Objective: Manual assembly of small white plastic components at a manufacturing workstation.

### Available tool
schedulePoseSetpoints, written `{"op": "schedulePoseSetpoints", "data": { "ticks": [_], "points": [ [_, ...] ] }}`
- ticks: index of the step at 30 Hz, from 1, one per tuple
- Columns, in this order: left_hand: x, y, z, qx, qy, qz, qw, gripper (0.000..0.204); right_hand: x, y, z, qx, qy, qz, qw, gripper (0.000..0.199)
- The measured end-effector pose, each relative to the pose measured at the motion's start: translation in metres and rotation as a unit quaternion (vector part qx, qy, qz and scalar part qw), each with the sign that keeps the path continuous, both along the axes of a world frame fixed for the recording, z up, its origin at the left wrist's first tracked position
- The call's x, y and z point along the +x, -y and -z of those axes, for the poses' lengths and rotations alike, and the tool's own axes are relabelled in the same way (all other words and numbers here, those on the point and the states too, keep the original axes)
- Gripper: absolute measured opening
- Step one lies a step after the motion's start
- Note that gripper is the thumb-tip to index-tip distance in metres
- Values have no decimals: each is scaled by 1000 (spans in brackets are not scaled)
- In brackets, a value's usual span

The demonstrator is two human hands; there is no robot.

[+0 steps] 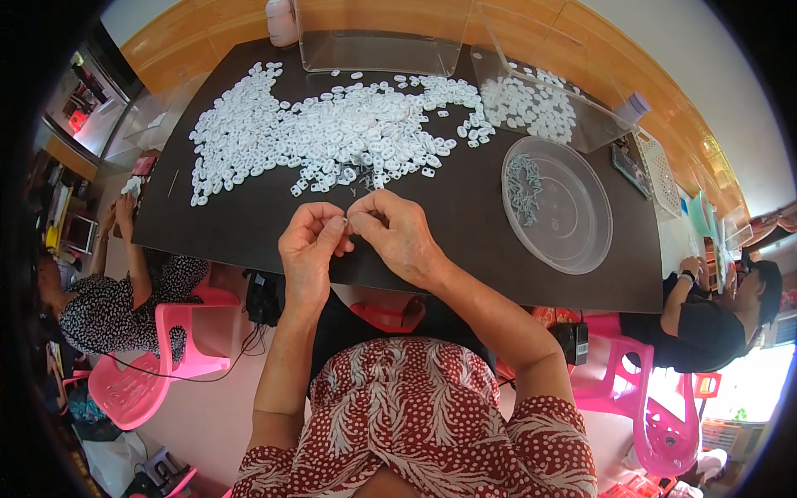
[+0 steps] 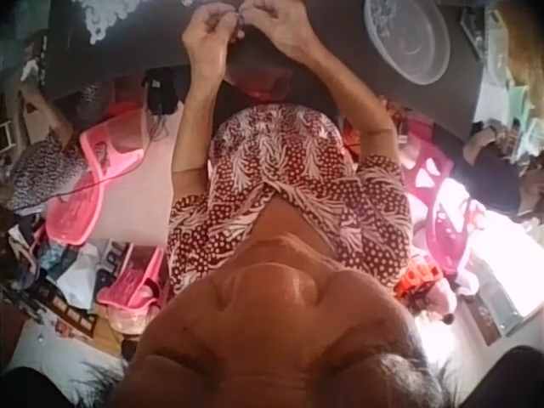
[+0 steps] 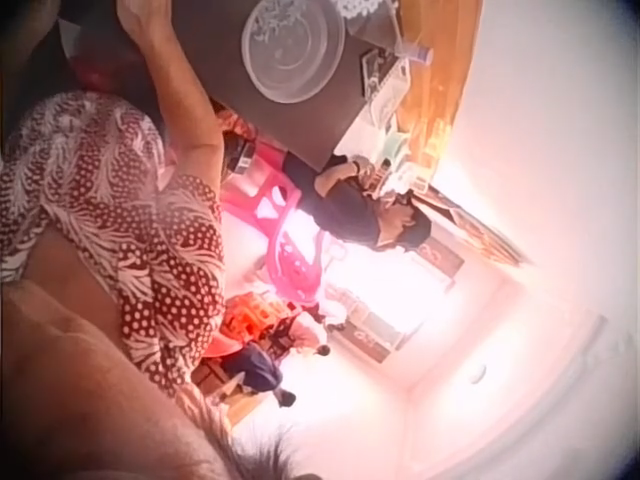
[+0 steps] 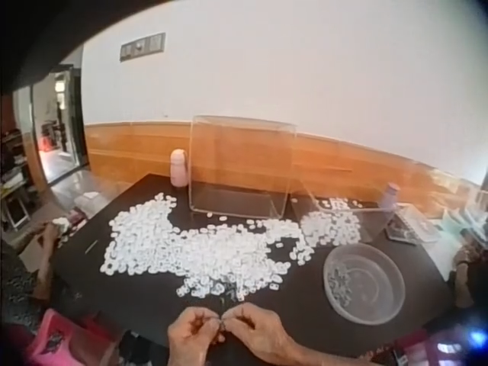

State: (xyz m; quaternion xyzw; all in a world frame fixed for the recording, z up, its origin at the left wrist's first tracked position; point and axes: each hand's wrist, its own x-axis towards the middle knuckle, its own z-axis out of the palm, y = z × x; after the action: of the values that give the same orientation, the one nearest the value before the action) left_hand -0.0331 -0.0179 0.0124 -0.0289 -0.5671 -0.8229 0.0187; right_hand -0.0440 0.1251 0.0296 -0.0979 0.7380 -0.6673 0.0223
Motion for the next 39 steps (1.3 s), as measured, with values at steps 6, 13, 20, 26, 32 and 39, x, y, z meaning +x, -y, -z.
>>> {"op": "schedulePoseSetpoints", "data": {
  "ticks": [6,13,20,26,32,39],
  "points": [
    [7,-2,3,25,-10,1,1000,16,7,-1,4,-11,21,4,1000,15],
    [13,0,13,37,-23,-2,999,20,13,-3,5,-17,41,7,999,15],
    [16,-2,13,6,-29,-15,999,19,13,-6,5,-22,53,11,998,15],
    [18,-4,13,-65,-50,-33,996,18,13,-7,8,-26,48,-1,999,14],
    [18,-6,11,-187,-133,-90,969,15,15,-6,8,-38,57,-4,998,14],
    [21,-12,12,-216,-146,-115,958,14,17,0,12,-43,62,9,997,14]
  ]
}}
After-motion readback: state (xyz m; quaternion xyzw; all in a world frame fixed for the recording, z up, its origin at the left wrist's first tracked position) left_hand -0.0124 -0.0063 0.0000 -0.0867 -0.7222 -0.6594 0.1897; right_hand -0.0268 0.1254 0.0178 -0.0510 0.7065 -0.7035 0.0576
